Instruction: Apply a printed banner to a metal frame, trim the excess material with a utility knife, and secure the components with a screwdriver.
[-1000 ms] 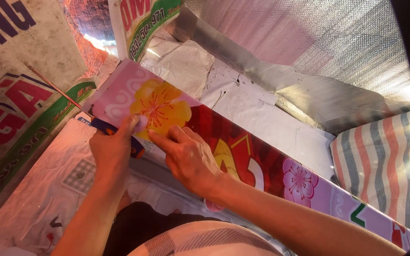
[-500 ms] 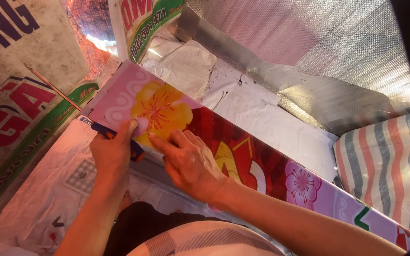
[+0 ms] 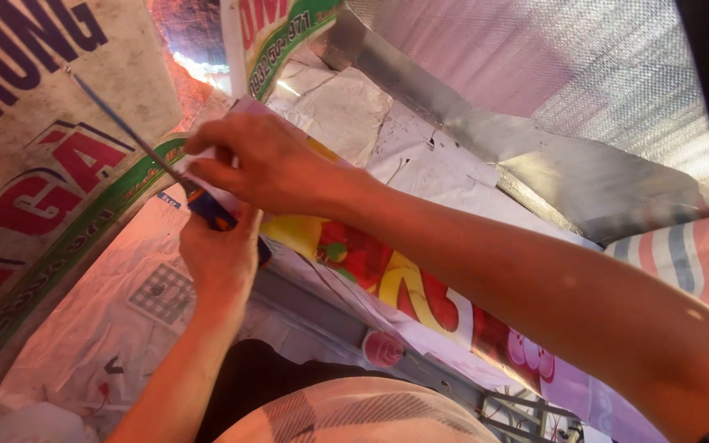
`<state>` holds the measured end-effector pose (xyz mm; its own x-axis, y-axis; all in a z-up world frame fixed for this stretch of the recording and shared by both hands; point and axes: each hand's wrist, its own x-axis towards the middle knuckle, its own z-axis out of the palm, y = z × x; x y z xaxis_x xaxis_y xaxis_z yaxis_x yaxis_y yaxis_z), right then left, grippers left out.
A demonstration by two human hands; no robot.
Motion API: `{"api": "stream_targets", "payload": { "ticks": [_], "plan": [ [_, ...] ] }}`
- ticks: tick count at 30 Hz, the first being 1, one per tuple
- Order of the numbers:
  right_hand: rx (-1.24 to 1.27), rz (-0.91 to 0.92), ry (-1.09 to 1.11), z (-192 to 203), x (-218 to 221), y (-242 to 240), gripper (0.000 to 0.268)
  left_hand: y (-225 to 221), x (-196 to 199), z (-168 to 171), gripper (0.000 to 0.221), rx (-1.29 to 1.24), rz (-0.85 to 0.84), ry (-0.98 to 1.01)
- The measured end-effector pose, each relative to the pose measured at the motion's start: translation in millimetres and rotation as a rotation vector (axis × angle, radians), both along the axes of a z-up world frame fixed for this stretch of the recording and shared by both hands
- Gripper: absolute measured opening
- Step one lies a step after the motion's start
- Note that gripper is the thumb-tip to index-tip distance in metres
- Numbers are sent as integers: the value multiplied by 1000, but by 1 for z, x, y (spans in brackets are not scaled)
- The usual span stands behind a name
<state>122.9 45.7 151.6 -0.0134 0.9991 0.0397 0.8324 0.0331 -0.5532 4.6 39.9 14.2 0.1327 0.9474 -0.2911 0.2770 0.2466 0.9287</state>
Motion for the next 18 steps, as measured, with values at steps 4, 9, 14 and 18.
{"api": "stream_targets", "payload": {
  "ticks": [4, 9, 14, 18],
  "plan": [
    [-141, -11, 35, -44, -19, 35, 39, -2, 5, 5, 42, 158, 41, -20],
    [-209, -115, 113, -50, -26, 32, 26, -9, -2, 13, 36, 68, -21, -40],
    [-188, -116, -3, -22, -60, 19, 28, -9, -5, 28, 38, -2, -1, -36],
    [298, 89, 195, -13, -78, 25, 22, -6, -9, 43, 37, -108, 35, 18]
  ]
}}
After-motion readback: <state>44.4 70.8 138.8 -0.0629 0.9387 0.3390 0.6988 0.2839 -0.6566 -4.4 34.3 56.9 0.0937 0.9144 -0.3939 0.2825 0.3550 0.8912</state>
